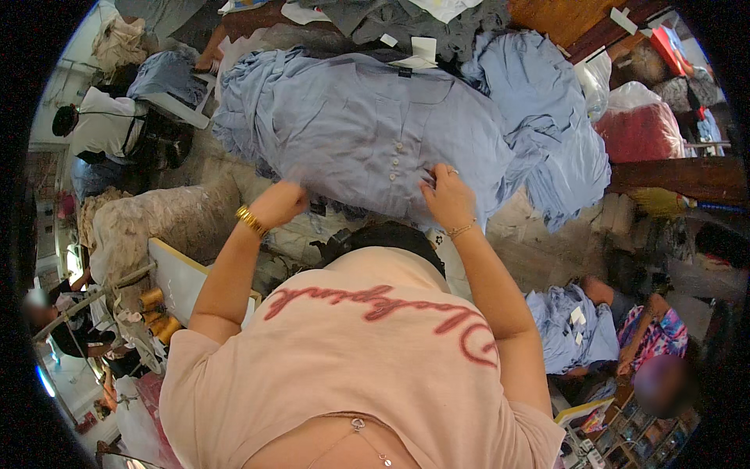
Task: The person picks up and unfolds light blue button-down shirts from a large pile, checking the collar and front buttons of each garment before placing them back down.
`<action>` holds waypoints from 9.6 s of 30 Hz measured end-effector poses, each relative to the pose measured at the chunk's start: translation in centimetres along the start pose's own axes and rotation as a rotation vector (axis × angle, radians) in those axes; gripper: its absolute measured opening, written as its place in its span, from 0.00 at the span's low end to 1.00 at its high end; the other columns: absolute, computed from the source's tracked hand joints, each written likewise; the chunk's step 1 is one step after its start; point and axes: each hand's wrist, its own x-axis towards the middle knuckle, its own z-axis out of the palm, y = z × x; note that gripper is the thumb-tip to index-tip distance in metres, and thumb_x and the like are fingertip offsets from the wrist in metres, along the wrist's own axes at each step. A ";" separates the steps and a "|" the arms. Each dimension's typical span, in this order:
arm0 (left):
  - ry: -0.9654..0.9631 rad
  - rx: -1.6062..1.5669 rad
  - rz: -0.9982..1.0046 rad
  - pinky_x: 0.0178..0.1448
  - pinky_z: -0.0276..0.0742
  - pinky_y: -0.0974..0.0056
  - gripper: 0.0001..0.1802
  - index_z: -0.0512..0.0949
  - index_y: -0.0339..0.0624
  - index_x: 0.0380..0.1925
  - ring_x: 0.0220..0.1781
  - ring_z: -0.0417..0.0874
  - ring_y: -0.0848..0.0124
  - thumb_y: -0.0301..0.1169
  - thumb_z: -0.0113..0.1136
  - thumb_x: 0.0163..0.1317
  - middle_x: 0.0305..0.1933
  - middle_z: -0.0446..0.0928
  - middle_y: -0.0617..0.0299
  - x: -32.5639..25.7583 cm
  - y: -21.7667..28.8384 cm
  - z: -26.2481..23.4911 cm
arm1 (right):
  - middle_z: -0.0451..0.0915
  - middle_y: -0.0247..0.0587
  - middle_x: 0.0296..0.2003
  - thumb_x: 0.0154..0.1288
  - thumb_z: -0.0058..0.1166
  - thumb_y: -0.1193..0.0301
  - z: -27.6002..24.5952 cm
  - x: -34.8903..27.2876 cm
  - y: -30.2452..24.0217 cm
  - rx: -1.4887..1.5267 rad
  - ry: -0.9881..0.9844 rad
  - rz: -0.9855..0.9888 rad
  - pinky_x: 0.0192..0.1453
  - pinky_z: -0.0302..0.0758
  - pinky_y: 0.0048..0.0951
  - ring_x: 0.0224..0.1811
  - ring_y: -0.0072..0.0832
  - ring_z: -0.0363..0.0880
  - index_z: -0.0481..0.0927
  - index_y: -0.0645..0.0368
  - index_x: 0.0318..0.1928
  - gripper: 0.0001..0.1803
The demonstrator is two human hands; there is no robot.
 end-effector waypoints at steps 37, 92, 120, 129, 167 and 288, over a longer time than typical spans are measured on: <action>0.530 -0.833 0.176 0.26 0.70 0.70 0.10 0.78 0.35 0.26 0.20 0.76 0.73 0.32 0.60 0.50 0.21 0.78 0.57 7.3 10.2 4.5 | 0.71 0.37 0.33 0.55 0.52 0.67 2.8 -1.1 -2.2 -0.031 -0.003 -0.200 0.31 0.74 0.32 0.34 0.34 0.75 0.70 0.54 0.38 0.11; -0.301 -1.854 -0.212 0.49 0.73 0.62 0.13 0.73 0.39 0.41 0.45 0.76 0.69 0.34 0.52 0.59 0.43 0.74 0.58 5.3 5.2 9.2 | 0.72 0.40 0.25 0.48 0.59 0.64 3.8 -4.0 -1.4 0.221 -0.034 -0.190 0.29 0.72 0.33 0.27 0.37 0.75 0.71 0.54 0.34 0.15; -0.264 -2.239 -0.208 0.44 0.75 0.57 0.15 0.72 0.40 0.40 0.38 0.77 0.65 0.37 0.57 0.56 0.40 0.75 0.59 4.9 9.5 4.0 | 0.73 0.34 0.24 0.39 0.58 0.79 0.8 -4.3 -3.1 0.235 0.109 -0.477 0.23 0.68 0.29 0.20 0.31 0.73 0.73 0.55 0.27 0.11; 0.113 -2.067 -0.353 0.42 0.75 0.61 0.19 0.72 0.35 0.40 0.39 0.77 0.66 0.29 0.64 0.49 0.38 0.75 0.59 7.0 12.2 4.2 | 0.73 0.37 0.27 0.52 0.55 0.73 0.7 -4.3 -2.5 0.563 0.077 -0.162 0.28 0.70 0.30 0.25 0.33 0.73 0.74 0.57 0.33 0.07; 0.205 -2.112 -0.322 0.36 0.77 0.63 0.17 0.74 0.30 0.34 0.33 0.78 0.66 0.25 0.67 0.45 0.35 0.75 0.57 7.9 12.0 5.2 | 0.75 0.28 0.24 0.58 0.52 0.69 1.9 0.8 -2.7 1.040 -0.152 0.500 0.32 0.66 0.18 0.26 0.15 0.68 0.79 0.63 0.33 0.09; 0.524 -0.444 -0.147 0.33 0.71 0.59 0.16 0.75 0.40 0.28 0.29 0.78 0.59 0.42 0.61 0.49 0.23 0.76 0.56 12.4 9.0 0.3 | 0.77 0.41 0.32 0.56 0.52 0.65 5.0 6.4 -0.7 0.488 0.105 0.129 0.36 0.70 0.34 0.33 0.39 0.75 0.79 0.59 0.32 0.10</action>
